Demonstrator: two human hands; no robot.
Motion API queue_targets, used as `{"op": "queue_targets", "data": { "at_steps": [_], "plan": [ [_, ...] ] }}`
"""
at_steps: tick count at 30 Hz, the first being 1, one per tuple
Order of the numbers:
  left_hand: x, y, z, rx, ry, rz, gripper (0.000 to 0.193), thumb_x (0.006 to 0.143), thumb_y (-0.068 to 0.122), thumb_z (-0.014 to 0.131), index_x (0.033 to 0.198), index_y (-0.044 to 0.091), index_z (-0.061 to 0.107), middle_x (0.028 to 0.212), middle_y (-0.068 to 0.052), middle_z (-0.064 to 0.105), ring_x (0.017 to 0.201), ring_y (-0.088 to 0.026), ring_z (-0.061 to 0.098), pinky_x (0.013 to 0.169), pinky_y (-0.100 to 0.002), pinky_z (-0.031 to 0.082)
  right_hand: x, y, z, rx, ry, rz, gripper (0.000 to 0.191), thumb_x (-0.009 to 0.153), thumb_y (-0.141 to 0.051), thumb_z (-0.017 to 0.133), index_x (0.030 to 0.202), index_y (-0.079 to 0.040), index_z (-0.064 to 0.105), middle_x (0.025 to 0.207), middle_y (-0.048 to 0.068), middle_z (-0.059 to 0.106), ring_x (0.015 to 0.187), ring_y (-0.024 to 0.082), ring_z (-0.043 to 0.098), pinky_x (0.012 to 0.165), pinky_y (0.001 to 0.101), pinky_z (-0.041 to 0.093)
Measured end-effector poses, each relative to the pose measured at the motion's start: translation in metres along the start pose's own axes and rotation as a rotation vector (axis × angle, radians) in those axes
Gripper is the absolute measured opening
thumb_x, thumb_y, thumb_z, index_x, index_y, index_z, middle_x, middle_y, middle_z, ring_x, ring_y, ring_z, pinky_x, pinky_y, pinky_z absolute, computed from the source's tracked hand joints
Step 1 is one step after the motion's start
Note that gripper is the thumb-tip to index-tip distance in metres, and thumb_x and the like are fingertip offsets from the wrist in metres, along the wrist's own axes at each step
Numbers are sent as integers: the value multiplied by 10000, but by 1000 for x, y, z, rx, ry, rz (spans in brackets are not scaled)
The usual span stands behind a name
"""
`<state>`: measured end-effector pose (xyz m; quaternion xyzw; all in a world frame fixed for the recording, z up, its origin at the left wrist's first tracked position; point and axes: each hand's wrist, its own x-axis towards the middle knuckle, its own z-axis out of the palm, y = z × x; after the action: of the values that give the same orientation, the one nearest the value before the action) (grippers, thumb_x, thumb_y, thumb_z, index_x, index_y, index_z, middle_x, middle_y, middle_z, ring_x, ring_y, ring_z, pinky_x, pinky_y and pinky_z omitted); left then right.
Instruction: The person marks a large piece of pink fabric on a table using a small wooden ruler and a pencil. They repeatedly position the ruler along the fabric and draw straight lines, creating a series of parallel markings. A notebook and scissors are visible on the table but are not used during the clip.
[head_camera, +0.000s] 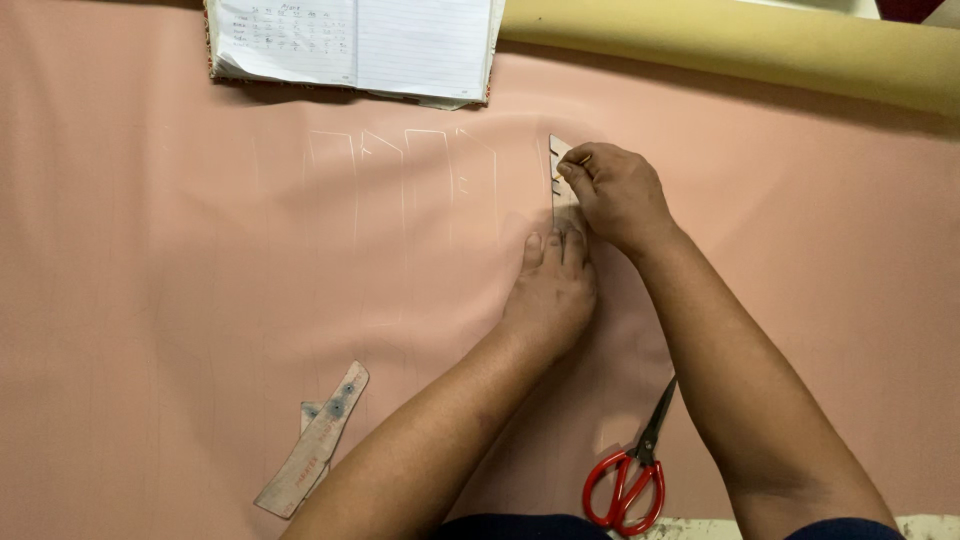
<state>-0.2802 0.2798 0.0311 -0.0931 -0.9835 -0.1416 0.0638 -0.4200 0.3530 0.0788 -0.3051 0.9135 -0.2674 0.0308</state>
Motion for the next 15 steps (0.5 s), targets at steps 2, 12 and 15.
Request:
{"op": "queue_targets", "data": {
  "at_steps": [2,12,15],
  "plan": [
    [-1,0,-2,-11,-16,7,401,934,201,507,1226,-33,648,1418,-275,510,1336,-412,503,1115,-605,364,3,1,-2,-56,-9,-13,187,1003,-223,702,1037,-49,762,977,144,761,848,316,727,767,406,568],
    [-4,-4,-8,-69,8,-37,378,943,193,513,1230,-11,649,1401,-232,532,1336,-363,516,1103,-594,374,22,6,8,35,71,-21,180,1008,-222,703,1048,-56,761,1013,141,756,881,299,729,792,398,573],
    [-3,-5,-9,-50,17,-31,415,921,164,508,1266,-28,636,1408,-227,526,1342,-350,513,1106,-583,366,24,8,7,90,42,34,189,998,-229,698,1039,-53,754,999,132,759,880,287,736,792,391,574]
  ]
}}
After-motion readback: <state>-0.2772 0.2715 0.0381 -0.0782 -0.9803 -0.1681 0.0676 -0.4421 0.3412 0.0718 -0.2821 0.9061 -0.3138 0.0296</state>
